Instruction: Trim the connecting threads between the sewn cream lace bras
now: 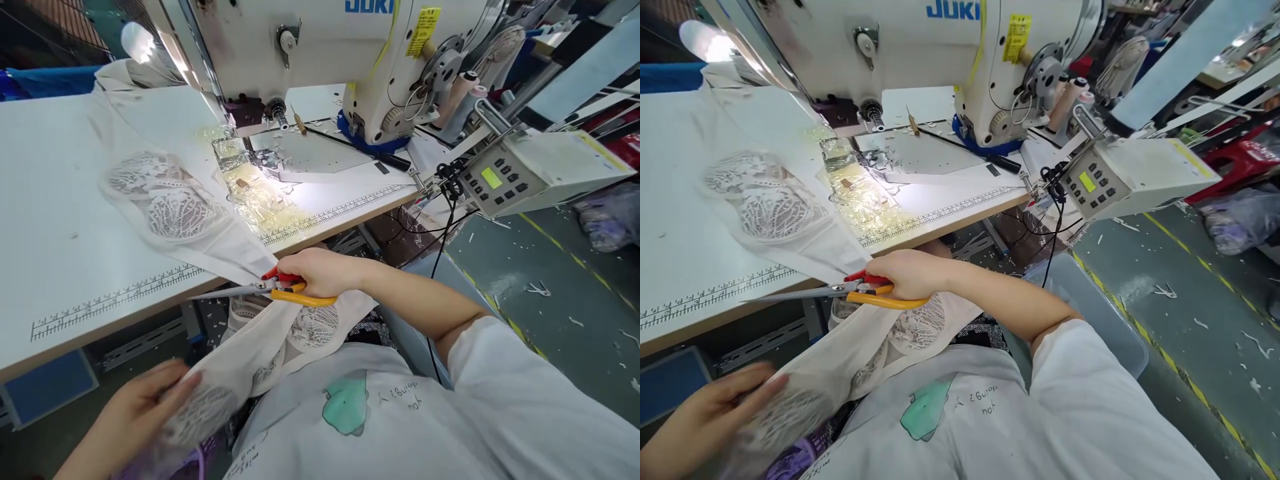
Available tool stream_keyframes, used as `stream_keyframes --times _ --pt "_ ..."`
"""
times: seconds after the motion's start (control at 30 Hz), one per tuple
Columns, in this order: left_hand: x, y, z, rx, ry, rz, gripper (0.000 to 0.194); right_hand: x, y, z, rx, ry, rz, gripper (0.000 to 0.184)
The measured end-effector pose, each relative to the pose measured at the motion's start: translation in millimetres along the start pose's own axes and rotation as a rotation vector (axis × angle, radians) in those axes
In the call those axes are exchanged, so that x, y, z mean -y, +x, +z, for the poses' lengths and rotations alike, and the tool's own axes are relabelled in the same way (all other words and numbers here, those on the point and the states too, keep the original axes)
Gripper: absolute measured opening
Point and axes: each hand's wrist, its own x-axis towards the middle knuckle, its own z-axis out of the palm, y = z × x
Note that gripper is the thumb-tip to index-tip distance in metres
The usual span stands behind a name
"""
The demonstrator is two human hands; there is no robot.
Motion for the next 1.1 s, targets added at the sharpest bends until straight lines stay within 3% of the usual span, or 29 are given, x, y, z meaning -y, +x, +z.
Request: stream_keyframes --times 0.1,0.23,0.3,0.4,0.6,0.73,0.9,1.1 --pt "-4 17 2.5 -0.055 0.085 0.0 0.027 10 3 -1 0.06 0.021 -0.021 0.026" --pt "-31 30 15.2 -0.095 -0.117 0.448 0.019 25 0 -4 0.115 0.094 -0.031 0.028" --pt "-47 35 20.4 -0.123 -0.183 0.564 0.014 28 0 -5 0.111 0.124 -0.043 0.028" --pt "-66 42 21.9 -0.188 -0.271 0.429 0.007 29 1 -9 0.09 0.127 -0.065 0.028" --pt "-81 48 15.2 -0.061 -0.658 -0.005 0.017 21 10 -21 0.118 0.061 -0.122 0.021" --pt "-84 48 15.8 -0.068 -0.849 -0.216 0.025 19 17 -26 0.118 0.044 -0.123 0.025" --pt "-84 49 19.3 -0.079 -0.989 -0.316 0.027 21 22 -25 0.111 0.066 -0.122 0.027" --pt "-83 49 20.3 -0.049 -0.983 -0.335 0.025 23 20 -24 0.115 0.014 -0.119 0.027"
